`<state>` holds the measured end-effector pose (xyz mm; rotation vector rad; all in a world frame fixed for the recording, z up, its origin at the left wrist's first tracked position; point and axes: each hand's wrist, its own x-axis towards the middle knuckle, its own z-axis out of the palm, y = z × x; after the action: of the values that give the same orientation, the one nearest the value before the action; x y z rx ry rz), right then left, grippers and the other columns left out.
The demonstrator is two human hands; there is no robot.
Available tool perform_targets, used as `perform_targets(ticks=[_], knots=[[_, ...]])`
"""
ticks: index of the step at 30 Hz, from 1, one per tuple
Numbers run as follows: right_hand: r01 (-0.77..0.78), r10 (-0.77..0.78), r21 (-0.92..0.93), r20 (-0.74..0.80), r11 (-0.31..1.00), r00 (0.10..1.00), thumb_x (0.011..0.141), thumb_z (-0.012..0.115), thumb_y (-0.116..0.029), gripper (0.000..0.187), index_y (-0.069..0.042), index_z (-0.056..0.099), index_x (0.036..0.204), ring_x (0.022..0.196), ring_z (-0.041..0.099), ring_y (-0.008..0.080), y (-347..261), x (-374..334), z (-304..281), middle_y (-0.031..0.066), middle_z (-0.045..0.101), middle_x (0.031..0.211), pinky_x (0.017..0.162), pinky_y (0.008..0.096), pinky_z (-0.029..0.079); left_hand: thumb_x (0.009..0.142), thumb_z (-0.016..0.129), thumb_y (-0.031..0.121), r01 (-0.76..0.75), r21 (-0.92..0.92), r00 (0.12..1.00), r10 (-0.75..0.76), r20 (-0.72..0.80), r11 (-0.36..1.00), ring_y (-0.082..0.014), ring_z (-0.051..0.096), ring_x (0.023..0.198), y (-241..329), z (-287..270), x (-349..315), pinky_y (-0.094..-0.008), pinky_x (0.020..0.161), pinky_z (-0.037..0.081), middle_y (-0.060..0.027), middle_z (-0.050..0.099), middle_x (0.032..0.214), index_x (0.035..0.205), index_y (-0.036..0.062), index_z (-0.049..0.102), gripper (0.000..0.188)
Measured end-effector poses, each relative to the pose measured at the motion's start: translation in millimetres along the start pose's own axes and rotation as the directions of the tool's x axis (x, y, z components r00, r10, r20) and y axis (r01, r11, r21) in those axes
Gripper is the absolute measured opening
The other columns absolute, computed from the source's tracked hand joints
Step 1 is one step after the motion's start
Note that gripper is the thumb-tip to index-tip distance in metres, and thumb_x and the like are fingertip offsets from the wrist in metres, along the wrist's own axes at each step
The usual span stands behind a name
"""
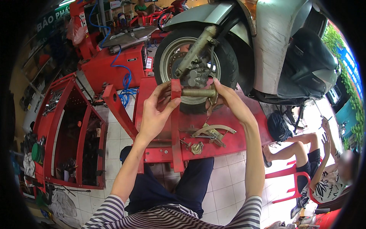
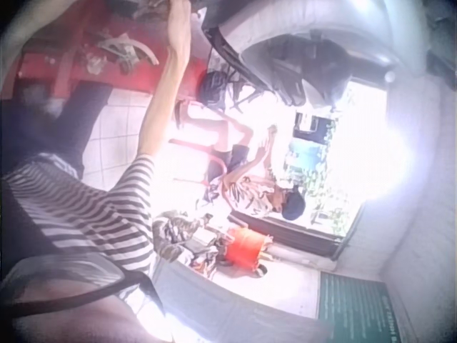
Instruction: The person uses a wrench and a socket wrench to unscrew and remove bolts and nuts from a red metal fixture attached to a motorcycle wheel, eventually detaching a curved metal plate.
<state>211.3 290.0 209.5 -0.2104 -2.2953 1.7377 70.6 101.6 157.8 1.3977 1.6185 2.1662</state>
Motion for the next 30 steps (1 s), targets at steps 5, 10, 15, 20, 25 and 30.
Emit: perform_targets(ticks=[5, 10, 15, 20, 25, 30], knots=[[-0.048, 0.052, 0.081, -0.05, 0.996, 0.997, 0.103, 0.03, -0.055, 0.064, 0.0, 0.06, 0.112, 0.06, 0.06, 0.0165, -6.1, 3.4, 4.1, 0.0075, 0.059, 0.069, 0.055, 0.0295, 0.049, 0.083, 0.076, 0.011, -0.037, 0.044, 0.995, 0.032, 0.098, 0.998, -0.0184, 0.065, 0.104, 14.0, 3.8, 9.8, -0.0323, 0.095, 0.05, -0.0146, 0.067, 0.114, 0.124, -0.0033, 0.055, 0.048], [-0.201, 0.203, 0.05, -0.034, 0.978, 0.979, 0.102, 0.031, -0.057, 0.065, 0.0, 0.06, 0.113, 0.051, 0.055, 0.0154, -8.3, 5.7, -2.1, 0.0053, 0.054, 0.063, 0.041, 0.0263, 0.041, 0.076, 0.082, 0.009, 0.043, -0.079, 0.991, -0.033, 0.127, 0.996, -0.014, 0.067, 0.096, 6.4, 16.7, 30.9, -0.029, 0.087, 0.053, -0.0085, 0.071, 0.1, 0.124, 0.0008, 0.055, 0.056], [-0.233, 0.233, 0.135, 0.013, 0.963, 0.972, 0.102, 0.031, -0.058, 0.065, -0.002, 0.058, 0.12, 0.05, 0.053, 0.0136, -8.3, 3.6, -8.7, 0.0053, 0.054, 0.064, 0.043, 0.0254, 0.041, 0.072, 0.085, 0.005, -0.022, -0.098, 0.994, 0.032, 0.105, 0.995, -0.015, 0.069, 0.091, 1.4, 17.8, 30.6, -0.0289, 0.084, 0.054, -0.0111, 0.073, 0.093, 0.123, 0.0001, 0.053, 0.061], [-0.077, 0.068, 0.236, 0.044, 0.969, 0.997, 0.103, 0.046, -0.041, 0.048, -0.002, 0.05, 0.131, 0.067, 0.059, 0.0106, -1.7, -15.6, 1.7, 0.0053, 0.059, 0.077, 0.054, 0.0261, 0.048, 0.072, 0.084, 0.003, 0.007, -0.093, 0.997, 0.0, 0.079, 0.996, -0.0163, 0.071, 0.091, -4.4, 18.4, 30.9, -0.0278, 0.081, 0.054, -0.0118, 0.073, 0.096, 0.12, 0.0032, 0.05, 0.059], [0.036, -0.039, 0.05, 0.05, 0.998, 0.998, 0.101, 0.053, -0.014, 0.037, 0.001, 0.046, 0.134, 0.071, 0.06, 0.0109, 14.9, -14.3, -2.7, 0.0046, 0.06, 0.08, 0.065, 0.0276, 0.053, 0.072, 0.084, 0.004, 0.038, -0.149, 0.998, -0.03, 0.055, 0.988, -0.0152, 0.07, 0.09, -4.8, 20.7, 29.7, -0.028, 0.081, 0.054, -0.0123, 0.072, 0.097, 0.12, 0.0034, 0.049, 0.059], [0.093, -0.091, -0.133, 0.023, 0.987, 0.996, 0.105, 0.046, -0.021, 0.027, 0.003, 0.054, 0.116, 0.063, 0.057, 0.0108, 16.2, -14.5, -4.1, 0.0035, 0.056, 0.074, 0.063, 0.0269, 0.049, 0.073, 0.084, 0.004, -0.045, -0.025, 0.996, 0.046, 0.075, 0.999, -0.0149, 0.07, 0.089, -4.0, 21.2, 32.7, -0.028, 0.081, 0.054, -0.0123, 0.072, 0.097, 0.12, 0.0031, 0.047, 0.06]])
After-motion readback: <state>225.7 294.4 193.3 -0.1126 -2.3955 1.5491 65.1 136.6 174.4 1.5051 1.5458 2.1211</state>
